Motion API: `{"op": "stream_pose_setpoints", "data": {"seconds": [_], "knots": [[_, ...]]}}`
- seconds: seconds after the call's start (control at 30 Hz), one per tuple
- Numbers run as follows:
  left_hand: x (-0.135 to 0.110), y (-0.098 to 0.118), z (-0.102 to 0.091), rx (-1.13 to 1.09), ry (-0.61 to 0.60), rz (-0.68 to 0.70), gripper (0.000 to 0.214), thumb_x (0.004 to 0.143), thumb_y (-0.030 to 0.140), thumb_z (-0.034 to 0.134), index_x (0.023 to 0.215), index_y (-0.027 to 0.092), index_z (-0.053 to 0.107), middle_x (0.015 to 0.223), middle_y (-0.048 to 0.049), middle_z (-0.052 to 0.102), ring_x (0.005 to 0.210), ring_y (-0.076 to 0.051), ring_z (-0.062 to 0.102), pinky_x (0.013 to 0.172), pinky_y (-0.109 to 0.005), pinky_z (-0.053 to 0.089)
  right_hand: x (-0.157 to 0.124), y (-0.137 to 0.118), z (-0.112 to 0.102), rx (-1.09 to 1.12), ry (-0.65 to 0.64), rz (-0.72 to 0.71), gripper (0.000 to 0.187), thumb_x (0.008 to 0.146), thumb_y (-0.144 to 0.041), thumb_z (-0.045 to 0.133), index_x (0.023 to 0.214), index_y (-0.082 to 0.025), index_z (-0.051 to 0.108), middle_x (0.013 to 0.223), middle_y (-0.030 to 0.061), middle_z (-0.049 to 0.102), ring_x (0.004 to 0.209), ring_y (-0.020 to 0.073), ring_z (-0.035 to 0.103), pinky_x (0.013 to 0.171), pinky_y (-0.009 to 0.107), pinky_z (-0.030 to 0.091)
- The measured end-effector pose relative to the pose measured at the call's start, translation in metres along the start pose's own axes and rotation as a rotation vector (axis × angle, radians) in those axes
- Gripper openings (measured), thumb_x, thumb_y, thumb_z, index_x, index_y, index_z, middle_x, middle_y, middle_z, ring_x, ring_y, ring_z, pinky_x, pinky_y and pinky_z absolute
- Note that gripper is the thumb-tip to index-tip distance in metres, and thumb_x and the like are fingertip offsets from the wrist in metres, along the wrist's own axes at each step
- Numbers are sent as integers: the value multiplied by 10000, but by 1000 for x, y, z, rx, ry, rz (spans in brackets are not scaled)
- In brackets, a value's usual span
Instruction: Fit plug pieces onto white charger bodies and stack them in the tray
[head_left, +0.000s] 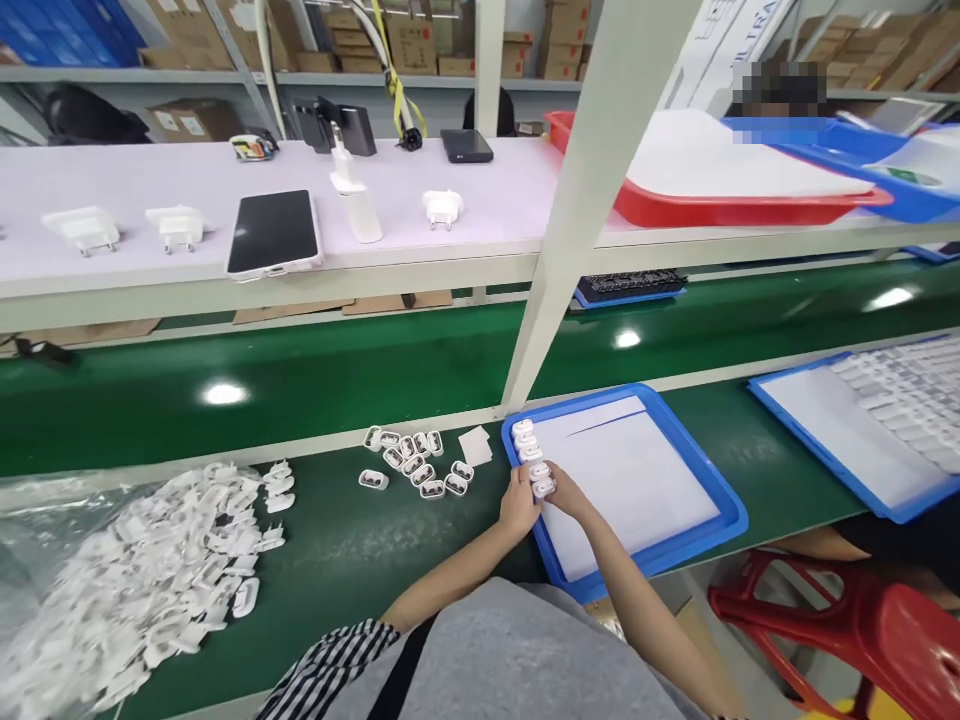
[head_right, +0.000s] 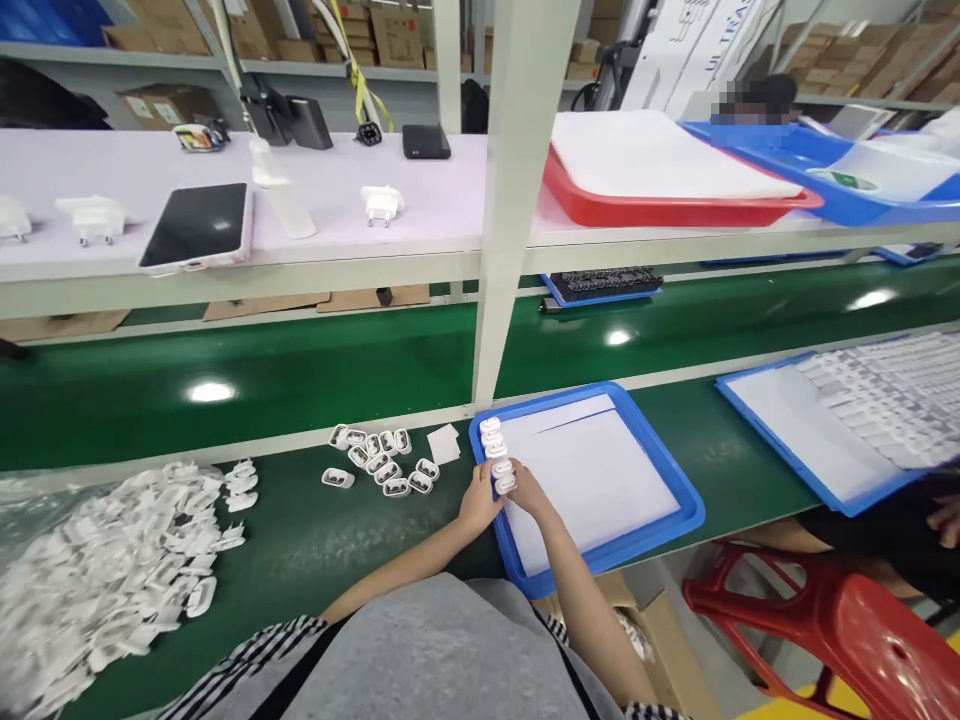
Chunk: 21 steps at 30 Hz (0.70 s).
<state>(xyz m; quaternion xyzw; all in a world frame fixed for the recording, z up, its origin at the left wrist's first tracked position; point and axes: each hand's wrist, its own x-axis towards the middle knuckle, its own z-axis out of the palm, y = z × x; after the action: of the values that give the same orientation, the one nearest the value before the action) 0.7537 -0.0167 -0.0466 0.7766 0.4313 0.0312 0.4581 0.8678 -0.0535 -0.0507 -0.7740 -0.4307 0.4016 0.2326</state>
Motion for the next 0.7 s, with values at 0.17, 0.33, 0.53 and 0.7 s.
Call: {"op": "stream_pose_setpoints", "data": {"seconds": [0.17,0.33,0.53,0.7], "knots": [[-34,-37,-40,-59,141,-6,395,642,163,485,1030,188,411,1126,-55,361,948,-156,460,803,-260,396,4,12,12,12,43,73,369,543,-121,454,908,-140,504,839,58,561,686,172,542,688,318,422],[-64,-103,-111,-13,515,-317,250,667,155,454,915,178,464,1008,-54,444,775,-129,511,749,-273,421,6,12,17,-87,95,152,421,526,-190,494,939,-107,492,851,96,561,692,191,551,713,330,411],[-81,-172,-171,31,660,-624,364,654,146,476,1013,114,430,1039,-118,439,871,-185,500,734,-287,415,-6,11,19,-161,56,284,387,517,-318,497,868,-154,485,665,48,587,681,222,566,620,328,426],[-71,-186,-183,130,415,-366,516,602,97,527,1096,138,383,1169,-90,371,1106,-204,318,920,-315,272,-33,6,5,-291,6,425,215,544,-421,423,622,-229,480,577,64,589,580,238,566,539,335,420]]}}
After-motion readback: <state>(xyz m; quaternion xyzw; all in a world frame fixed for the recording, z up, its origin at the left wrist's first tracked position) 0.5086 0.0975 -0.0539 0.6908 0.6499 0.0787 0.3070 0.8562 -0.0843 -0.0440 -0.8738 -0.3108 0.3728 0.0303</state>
